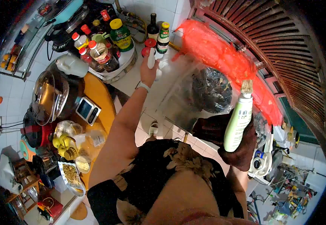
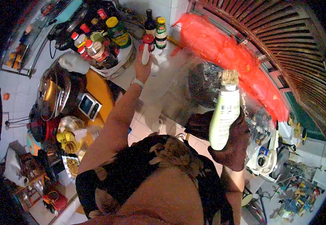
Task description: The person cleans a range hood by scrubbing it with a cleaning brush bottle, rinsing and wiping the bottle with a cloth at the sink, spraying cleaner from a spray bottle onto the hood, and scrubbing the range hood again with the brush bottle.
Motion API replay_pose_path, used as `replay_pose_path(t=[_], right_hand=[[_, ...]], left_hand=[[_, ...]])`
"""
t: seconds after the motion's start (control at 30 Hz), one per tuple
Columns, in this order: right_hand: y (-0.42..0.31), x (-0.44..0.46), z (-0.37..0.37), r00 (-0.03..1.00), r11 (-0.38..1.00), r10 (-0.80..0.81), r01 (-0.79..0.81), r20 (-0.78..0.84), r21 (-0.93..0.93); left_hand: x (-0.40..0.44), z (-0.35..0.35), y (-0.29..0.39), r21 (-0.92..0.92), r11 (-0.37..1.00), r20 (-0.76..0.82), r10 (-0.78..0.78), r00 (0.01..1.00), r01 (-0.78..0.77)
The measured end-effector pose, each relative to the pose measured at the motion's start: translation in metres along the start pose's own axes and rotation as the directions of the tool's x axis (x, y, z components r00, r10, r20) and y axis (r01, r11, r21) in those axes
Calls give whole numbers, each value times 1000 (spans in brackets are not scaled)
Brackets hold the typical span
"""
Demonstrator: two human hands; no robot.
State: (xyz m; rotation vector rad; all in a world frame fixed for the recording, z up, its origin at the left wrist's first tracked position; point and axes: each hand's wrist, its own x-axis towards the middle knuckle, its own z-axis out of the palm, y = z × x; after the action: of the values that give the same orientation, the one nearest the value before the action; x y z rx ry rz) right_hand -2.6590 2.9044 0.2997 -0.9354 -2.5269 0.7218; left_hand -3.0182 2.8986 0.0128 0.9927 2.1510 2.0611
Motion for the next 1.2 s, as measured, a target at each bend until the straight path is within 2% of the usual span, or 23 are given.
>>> replay_pose_path(t=[0.03,0.07,0.13,0.17,0.27,0.33,0.4,0.47,0.5,0.53,0.6,0.63,0.67,0.7,0.73,0.77,0.8,0.83,0.87,0.9,0.97,1.07,1.2], right_hand=[[7,-2,16,997,997,25,-20,-77,72],[1,0,18,996,997,29,-24,-79,69],[-12,7,21,984,987,163,-163,-78,14],[-5,9,23,996,998,59,-59,-71,9],[-11,11,26,993,993,-9,-5,-118,-116],[-8,12,30,989,997,-22,11,-143,-76],[-1,17,40,985,986,125,-110,-119,122],[8,28,45,963,927,249,-206,-102,313],[11,33,45,948,880,308,-249,-87,405],[-1,40,38,975,933,190,-141,-119,331],[-26,53,23,982,982,-55,86,-179,167],[-34,68,26,988,734,153,-91,-34,673],[-42,83,28,930,226,351,-201,113,953],[-42,95,33,955,171,287,-126,73,977],[-45,111,33,955,166,288,-118,66,979],[-48,129,31,968,245,251,-78,14,966],[-50,144,29,977,323,211,-35,-36,946],[-52,155,28,965,596,21,199,-263,778],[-55,169,22,930,737,-104,310,-352,601],[-59,183,17,892,811,-200,383,-405,443],[-68,209,7,833,865,-320,451,-451,219],[-75,247,-2,779,882,-421,471,-465,-9],[-66,288,7,764,890,-452,421,-460,-177]], left_hand=[[-5,0,-1,68,997,32,-36,999,34],[-7,0,1,138,988,62,-74,995,64],[-6,-4,7,90,994,70,-72,995,66],[-5,-8,12,64,994,111,-93,989,86],[-4,-15,5,15,997,169,-76,983,74],[-9,-18,3,-7,999,185,-35,982,37],[-23,-31,34,-27,998,136,64,989,-61],[-60,-28,-2,226,973,-55,55,997,-41],[-71,-33,17,125,992,-39,1,999,4],[-83,-41,40,27,998,-13,-56,998,56],[-104,-47,68,-33,999,235,20,972,-13],[-108,-47,89,-145,989,380,38,924,19],[-112,-45,109,-245,967,514,67,855,71],[-116,-44,118,-246,967,521,72,850,68],[-117,-43,124,-225,970,635,72,769,95],[-116,-44,129,-199,973,735,70,674,117],[-114,-45,135,-199,974,738,77,670,107],[-110,-45,140,-280,934,747,66,661,224],[-106,-45,143,-355,872,758,57,650,337],[-111,-44,129,-420,814,737,48,674,401],[-116,-54,108,-408,822,713,14,701,398],[-110,-76,104,-371,842,678,-41,734,391],[-119,-91,84,-355,850,640,-84,764,390]])
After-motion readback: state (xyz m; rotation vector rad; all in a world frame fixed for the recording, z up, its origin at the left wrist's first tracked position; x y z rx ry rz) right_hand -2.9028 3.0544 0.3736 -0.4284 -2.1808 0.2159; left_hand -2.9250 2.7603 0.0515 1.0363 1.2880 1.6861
